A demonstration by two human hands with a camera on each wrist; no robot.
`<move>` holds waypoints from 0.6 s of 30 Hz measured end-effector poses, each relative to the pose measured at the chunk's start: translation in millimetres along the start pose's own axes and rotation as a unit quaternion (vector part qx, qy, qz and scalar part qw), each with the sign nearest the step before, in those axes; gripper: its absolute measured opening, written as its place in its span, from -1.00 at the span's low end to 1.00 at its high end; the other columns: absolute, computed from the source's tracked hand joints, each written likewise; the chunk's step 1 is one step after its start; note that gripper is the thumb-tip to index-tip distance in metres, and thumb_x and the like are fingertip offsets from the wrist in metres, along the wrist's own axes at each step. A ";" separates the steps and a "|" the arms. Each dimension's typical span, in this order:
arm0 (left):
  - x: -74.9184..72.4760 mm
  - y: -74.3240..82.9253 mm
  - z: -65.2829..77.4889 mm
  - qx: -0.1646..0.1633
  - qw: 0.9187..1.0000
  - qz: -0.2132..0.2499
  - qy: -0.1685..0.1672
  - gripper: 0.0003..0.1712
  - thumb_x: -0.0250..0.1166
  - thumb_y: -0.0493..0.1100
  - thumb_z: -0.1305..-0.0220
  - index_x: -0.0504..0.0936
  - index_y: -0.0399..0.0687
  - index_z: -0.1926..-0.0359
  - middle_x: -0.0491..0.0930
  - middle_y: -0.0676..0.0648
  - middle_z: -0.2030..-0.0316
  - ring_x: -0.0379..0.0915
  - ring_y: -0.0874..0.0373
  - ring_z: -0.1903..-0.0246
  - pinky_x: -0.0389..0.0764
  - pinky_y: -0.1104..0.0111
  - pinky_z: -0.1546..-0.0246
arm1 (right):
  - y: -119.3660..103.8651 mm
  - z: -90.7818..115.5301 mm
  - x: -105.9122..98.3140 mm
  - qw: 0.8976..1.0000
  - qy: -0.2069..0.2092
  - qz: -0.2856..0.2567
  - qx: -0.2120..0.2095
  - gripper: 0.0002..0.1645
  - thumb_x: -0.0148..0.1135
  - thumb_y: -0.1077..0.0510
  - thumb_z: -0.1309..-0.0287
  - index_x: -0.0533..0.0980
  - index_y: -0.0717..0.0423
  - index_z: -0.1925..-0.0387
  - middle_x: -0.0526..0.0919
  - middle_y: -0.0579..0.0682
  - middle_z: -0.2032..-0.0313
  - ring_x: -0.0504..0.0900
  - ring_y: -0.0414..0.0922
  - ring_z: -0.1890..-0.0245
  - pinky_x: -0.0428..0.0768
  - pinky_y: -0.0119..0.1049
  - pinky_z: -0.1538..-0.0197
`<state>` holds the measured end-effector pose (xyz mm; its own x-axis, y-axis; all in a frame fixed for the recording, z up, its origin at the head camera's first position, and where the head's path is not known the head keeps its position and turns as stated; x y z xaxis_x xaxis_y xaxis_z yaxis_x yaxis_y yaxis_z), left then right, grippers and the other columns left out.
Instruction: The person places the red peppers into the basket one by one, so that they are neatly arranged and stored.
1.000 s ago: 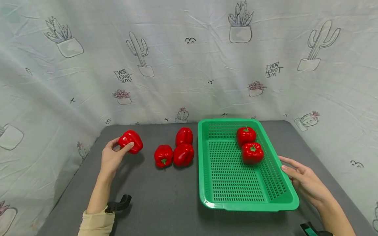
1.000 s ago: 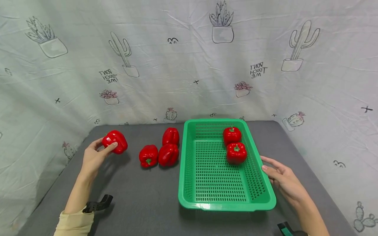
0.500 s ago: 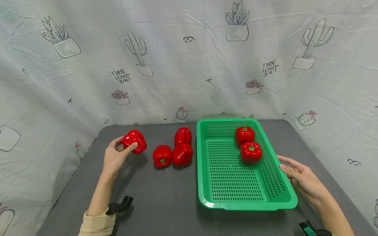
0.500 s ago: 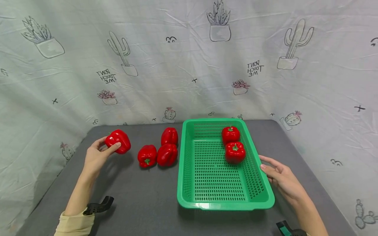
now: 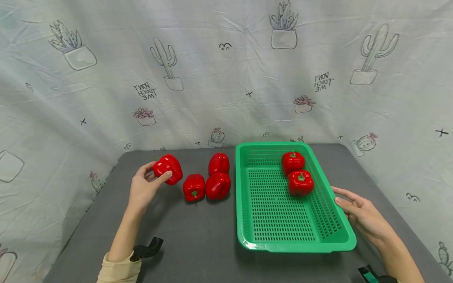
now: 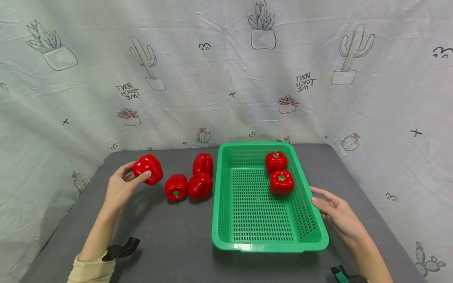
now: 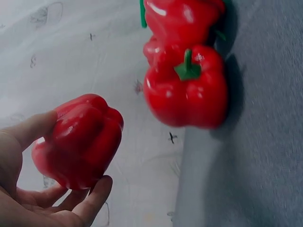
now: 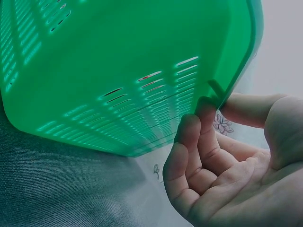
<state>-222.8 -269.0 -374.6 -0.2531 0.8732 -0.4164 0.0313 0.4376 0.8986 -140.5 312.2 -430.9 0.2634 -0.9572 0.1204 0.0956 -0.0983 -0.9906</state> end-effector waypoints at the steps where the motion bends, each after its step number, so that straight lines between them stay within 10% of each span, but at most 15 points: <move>1: 1.6 2.9 1.4 0.005 1.000 -0.002 -0.002 -0.11 0.39 0.13 -0.21 0.26 -0.14 -0.42 0.31 -0.20 -0.31 0.28 -0.17 -0.21 0.49 -0.04 -0.04 | -0.2 -0.1 0.3 1.000 -0.001 -0.001 -0.001 -0.55 -0.10 0.22 -0.52 0.37 -0.06 -0.35 0.68 0.09 0.03 0.70 -0.01 0.17 0.66 -0.08 0.13; 18: 25.9 28.2 15.8 0.046 0.998 0.002 -0.033 -0.11 0.44 0.11 -0.16 0.28 -0.10 -0.40 0.33 -0.15 -0.27 0.28 -0.12 -0.20 0.52 0.01 -0.06 | -0.1 -0.5 -0.4 1.000 -0.006 0.006 -0.006 -0.55 -0.12 0.23 -0.53 0.39 -0.09 -0.33 0.68 0.07 0.04 0.69 -0.06 0.20 0.65 -0.14 0.13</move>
<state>-213.2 -230.7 -362.2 -0.1882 0.8863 -0.4231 0.1221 0.4486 0.8854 -141.0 312.5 -430.9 0.2754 -0.9551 0.1095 0.0807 -0.0905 -0.9926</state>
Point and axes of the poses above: each hand's wrist, its own z-axis away from the middle knuckle, its own x-axis out of the palm, y = z × x, the point moved 8 cm from there along -z, towards the middle knuckle
